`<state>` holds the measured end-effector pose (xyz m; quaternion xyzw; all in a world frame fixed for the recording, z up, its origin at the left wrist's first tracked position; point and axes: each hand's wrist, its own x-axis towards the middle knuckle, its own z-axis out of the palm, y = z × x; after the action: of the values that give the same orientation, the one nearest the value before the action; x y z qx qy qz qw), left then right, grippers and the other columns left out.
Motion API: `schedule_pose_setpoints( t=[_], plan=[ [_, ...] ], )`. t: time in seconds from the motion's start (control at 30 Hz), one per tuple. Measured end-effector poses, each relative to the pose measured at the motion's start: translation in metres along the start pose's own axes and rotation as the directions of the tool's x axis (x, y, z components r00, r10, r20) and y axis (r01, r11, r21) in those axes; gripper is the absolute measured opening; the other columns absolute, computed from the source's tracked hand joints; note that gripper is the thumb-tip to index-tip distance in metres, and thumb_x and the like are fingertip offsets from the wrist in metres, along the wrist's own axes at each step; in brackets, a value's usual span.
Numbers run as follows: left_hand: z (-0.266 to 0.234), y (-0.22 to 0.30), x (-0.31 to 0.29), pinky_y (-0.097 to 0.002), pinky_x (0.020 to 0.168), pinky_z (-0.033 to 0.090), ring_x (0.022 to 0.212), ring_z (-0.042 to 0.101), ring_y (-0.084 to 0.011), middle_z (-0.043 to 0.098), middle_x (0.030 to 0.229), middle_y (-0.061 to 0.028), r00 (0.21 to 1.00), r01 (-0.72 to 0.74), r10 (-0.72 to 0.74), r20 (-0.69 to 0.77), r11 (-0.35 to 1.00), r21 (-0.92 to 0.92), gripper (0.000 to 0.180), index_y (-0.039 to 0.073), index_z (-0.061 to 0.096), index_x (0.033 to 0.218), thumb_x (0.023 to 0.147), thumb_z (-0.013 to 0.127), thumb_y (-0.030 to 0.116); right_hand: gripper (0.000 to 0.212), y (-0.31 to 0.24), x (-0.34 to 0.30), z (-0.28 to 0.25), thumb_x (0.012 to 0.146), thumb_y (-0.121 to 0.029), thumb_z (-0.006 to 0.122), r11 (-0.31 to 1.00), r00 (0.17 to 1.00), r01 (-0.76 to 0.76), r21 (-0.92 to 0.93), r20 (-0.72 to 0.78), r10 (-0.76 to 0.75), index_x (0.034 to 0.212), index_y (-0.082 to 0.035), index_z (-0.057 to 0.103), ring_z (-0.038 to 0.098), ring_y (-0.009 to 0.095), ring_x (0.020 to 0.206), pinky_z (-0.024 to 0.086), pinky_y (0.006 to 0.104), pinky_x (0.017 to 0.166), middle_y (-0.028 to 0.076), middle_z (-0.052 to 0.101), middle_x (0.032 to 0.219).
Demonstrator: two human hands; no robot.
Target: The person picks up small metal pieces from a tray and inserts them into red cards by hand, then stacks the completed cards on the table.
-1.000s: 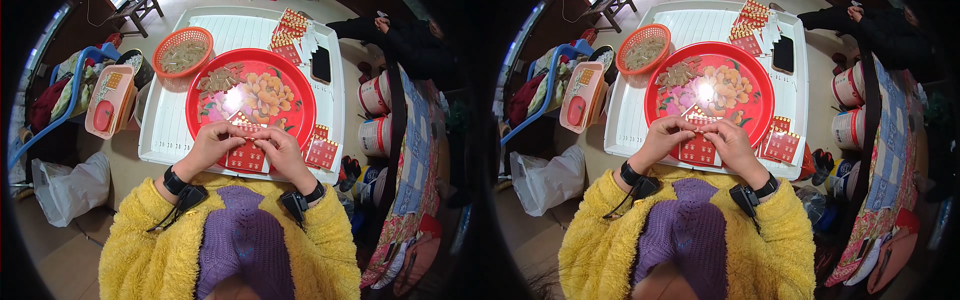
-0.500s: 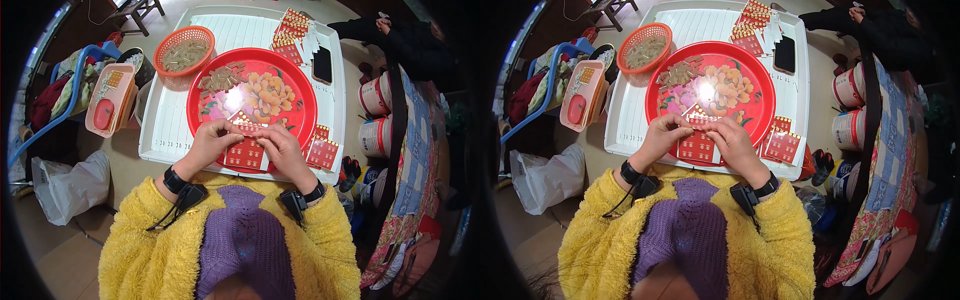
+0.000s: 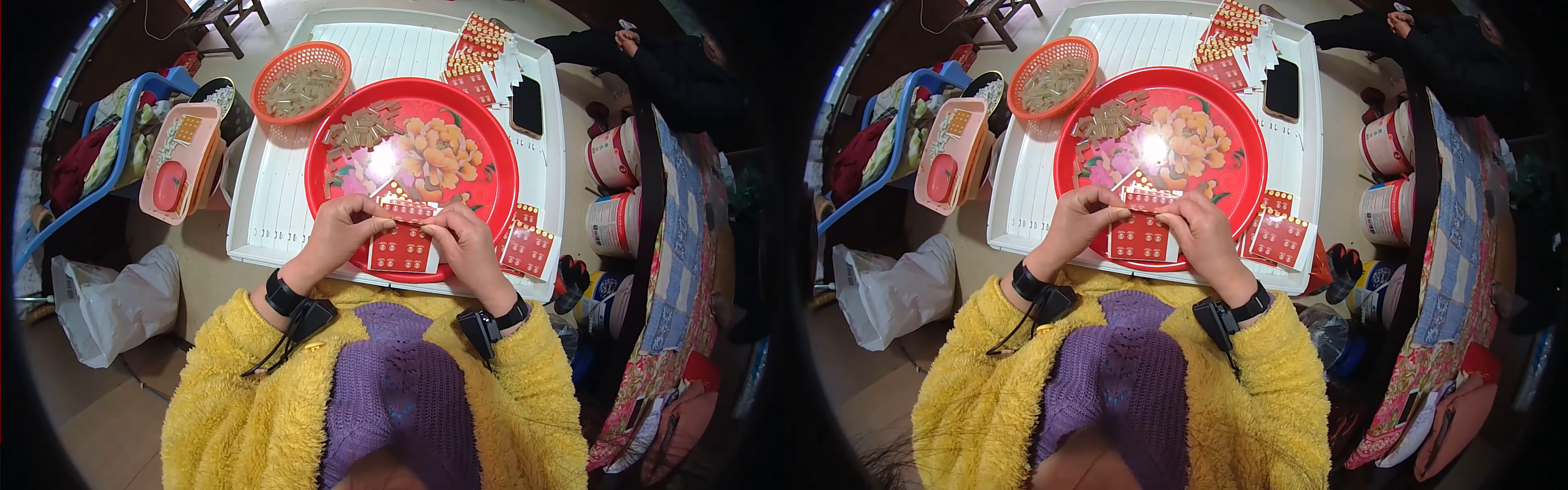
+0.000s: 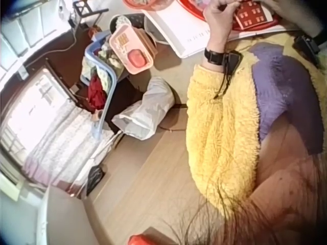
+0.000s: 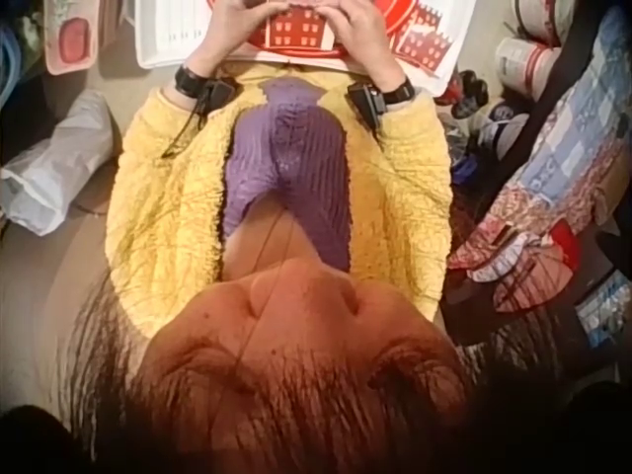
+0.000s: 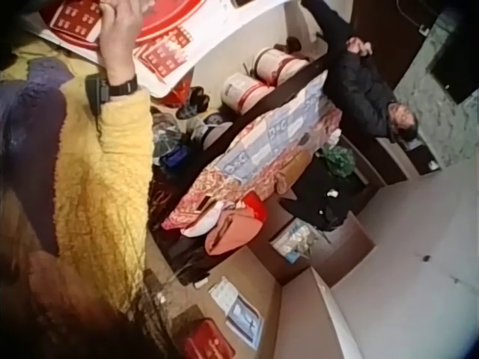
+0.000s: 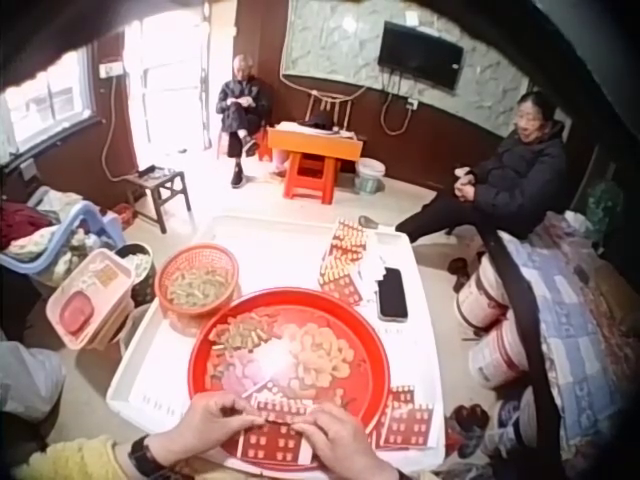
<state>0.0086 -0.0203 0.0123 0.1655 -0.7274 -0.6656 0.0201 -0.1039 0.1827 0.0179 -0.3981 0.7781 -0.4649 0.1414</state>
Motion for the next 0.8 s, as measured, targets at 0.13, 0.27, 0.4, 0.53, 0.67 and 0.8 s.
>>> schedule_pose_setpoints(
  t=[0.13, 0.27, 0.4, 0.53, 0.67, 0.8],
  plan=[
    [-0.003, -0.013, 0.002, -0.0237, 0.068, 0.049, 0.077, 0.061, -0.0085, 0.067, 0.086, -0.0031, 0.993, -0.103, 0.112, -0.035, 0.975, 0.196, 0.007, 0.000, 0.068, 0.092, 0.087, 0.069, 0.006, 0.008, 0.006, 0.000, -0.001, 0.089, -0.002, 0.063, 1.000, 1.000, -0.026, 0.009, -0.001, 0.026, 0.096, 0.003, 0.065, 0.058, 0.019, 0.076, 0.047, 0.0275, 0.067, 0.009, 0.059, 0.086],
    [-0.002, -0.020, 0.004, -0.0258, 0.067, 0.049, 0.076, 0.061, -0.0117, 0.067, 0.085, -0.0059, 0.971, -0.204, 0.232, -0.058, 0.930, 0.305, 0.010, 0.000, 0.069, 0.093, 0.087, 0.069, 0.008, 0.010, 0.011, 0.002, 0.001, 0.090, -0.003, 0.062, 1.000, 1.000, -0.020, 0.015, 0.023, 0.020, 0.098, 0.002, 0.064, 0.058, 0.022, 0.077, 0.047, 0.0300, 0.069, 0.011, 0.058, 0.086],
    [0.001, -0.020, 0.008, -0.0283, 0.067, 0.049, 0.075, 0.062, -0.0165, 0.066, 0.083, -0.0094, 0.968, -0.204, 0.243, -0.065, 0.909, 0.365, 0.012, -0.001, 0.067, 0.092, 0.087, 0.069, 0.010, 0.012, 0.019, 0.001, 0.010, 0.090, -0.004, 0.062, 0.993, 0.999, 0.032, -0.117, -0.020, -0.035, 0.101, 0.001, 0.064, 0.058, 0.027, 0.079, 0.047, 0.0335, 0.071, 0.014, 0.056, 0.086],
    [0.005, -0.022, 0.015, -0.0324, 0.066, 0.049, 0.074, 0.063, -0.0230, 0.064, 0.081, -0.0129, 0.965, -0.207, 0.258, -0.054, 0.867, 0.453, 0.012, -0.001, 0.065, 0.089, 0.087, 0.068, 0.011, 0.012, 0.019, 0.002, 0.015, 0.089, -0.005, 0.063, 0.974, 0.997, 0.028, -0.224, -0.059, -0.042, 0.100, 0.000, 0.064, 0.058, 0.031, 0.080, 0.047, 0.0366, 0.072, 0.015, 0.056, 0.086],
    [-0.002, -0.024, 0.028, -0.0376, 0.067, 0.050, 0.077, 0.063, -0.0308, 0.063, 0.081, -0.0165, 0.954, -0.263, 0.298, 0.037, 0.768, 0.583, 0.014, -0.001, 0.064, 0.088, 0.086, 0.067, 0.013, 0.011, 0.018, 0.005, 0.018, 0.087, -0.006, 0.064, 0.963, 0.993, 0.037, -0.266, -0.102, -0.066, 0.097, 0.000, 0.064, 0.057, 0.032, 0.080, 0.047, 0.0381, 0.072, 0.016, 0.056, 0.086],
    [-0.018, -0.012, 0.058, -0.0422, 0.067, 0.050, 0.078, 0.063, -0.0360, 0.064, 0.081, -0.0186, 0.922, -0.281, 0.388, 0.007, 0.656, 0.700, 0.018, 0.000, 0.064, 0.085, 0.084, 0.067, 0.018, 0.010, 0.012, 0.009, 0.016, 0.084, -0.005, 0.066, 0.939, 0.987, 0.053, -0.339, -0.128, -0.101, 0.094, -0.001, 0.064, 0.057, 0.032, 0.080, 0.047, 0.0390, 0.071, 0.015, 0.055, 0.085]
  ],
)
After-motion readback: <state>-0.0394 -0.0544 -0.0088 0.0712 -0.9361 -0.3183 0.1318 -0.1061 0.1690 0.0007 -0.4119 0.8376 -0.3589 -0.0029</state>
